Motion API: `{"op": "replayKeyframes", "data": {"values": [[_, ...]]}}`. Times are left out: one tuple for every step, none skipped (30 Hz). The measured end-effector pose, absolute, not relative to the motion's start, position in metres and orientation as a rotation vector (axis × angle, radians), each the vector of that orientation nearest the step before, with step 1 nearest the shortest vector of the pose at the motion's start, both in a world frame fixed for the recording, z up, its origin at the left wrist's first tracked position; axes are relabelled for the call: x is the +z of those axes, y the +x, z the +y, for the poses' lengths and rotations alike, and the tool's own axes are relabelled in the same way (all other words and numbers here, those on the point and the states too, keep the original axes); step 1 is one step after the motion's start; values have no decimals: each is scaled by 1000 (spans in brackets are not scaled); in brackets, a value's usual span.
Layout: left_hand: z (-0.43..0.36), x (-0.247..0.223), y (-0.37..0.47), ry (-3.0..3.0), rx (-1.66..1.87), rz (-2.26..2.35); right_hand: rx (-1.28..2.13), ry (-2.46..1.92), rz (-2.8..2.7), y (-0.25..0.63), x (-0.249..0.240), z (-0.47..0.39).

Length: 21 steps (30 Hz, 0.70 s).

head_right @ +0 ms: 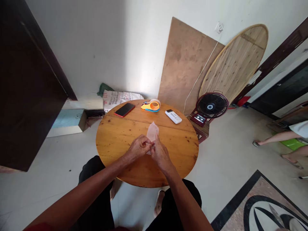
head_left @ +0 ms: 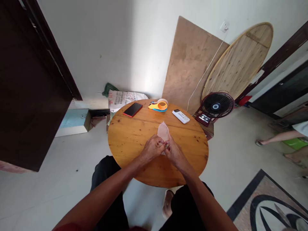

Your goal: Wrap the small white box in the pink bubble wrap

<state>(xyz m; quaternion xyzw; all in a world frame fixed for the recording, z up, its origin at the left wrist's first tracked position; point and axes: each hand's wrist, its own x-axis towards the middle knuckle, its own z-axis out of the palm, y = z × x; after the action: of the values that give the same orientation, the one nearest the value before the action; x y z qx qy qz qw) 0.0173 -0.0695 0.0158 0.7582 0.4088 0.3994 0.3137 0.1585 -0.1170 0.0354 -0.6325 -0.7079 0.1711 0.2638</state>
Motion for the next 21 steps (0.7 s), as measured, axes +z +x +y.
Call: {"op": "replayKeyframes", "data": {"values": [[-69,16,20,1977,1005,1140,439,-1730,-1929,157,36,-116],[-68,16,23,1953,958,1182,428,-1742,-1941,157,37,-116],[-67,17,25,1929,920,1202,431,-1741,-1951,156,38,-116],[-66,16,26,1908,894,1205,447,-1730,-1957,156,40,-116],[-65,16,26,1891,880,1200,473,-1710,-1958,156,41,-116],[-64,14,26,1880,871,1191,507,-1682,-1952,157,42,-116],[-63,13,26,1876,867,1177,547,-1652,-1940,158,43,-116],[-62,12,26,1876,866,1163,589,-1623,-1920,160,42,-115],[-62,10,25,1878,865,1152,634,-1599,-1891,162,41,-113],[-61,9,24,1884,861,1145,684,-1579,-1854,165,40,-112],[-61,9,23,1896,851,1148,738,-1562,-1811,168,38,-109],[-61,9,22,1915,835,1159,786,-1549,-1763,172,37,-107],[-61,10,21,1945,816,1174,815,-1545,-1723,176,36,-104],[-61,12,20,1988,797,1185,808,-1551,-1700,181,37,-101],[-61,14,19,2038,782,1190,756,-1570,-1699,186,38,-99],[-60,16,18,2087,772,1192,666,-1591,-1730,190,41,-96],[-59,19,17,2130,765,1188,553,-1606,-1792,194,45,-92],[-58,21,17,2162,757,1180,437,-1609,-1875,197,50,-89],[-57,24,16,2182,747,1168,343,-1596,-1972,199,56,-85],[-56,25,16,2193,735,1149,278,-1576,-2065,199,62,-80],[-54,27,15,2198,722,1121,246,-1558,-2143,198,67,-75]]}}
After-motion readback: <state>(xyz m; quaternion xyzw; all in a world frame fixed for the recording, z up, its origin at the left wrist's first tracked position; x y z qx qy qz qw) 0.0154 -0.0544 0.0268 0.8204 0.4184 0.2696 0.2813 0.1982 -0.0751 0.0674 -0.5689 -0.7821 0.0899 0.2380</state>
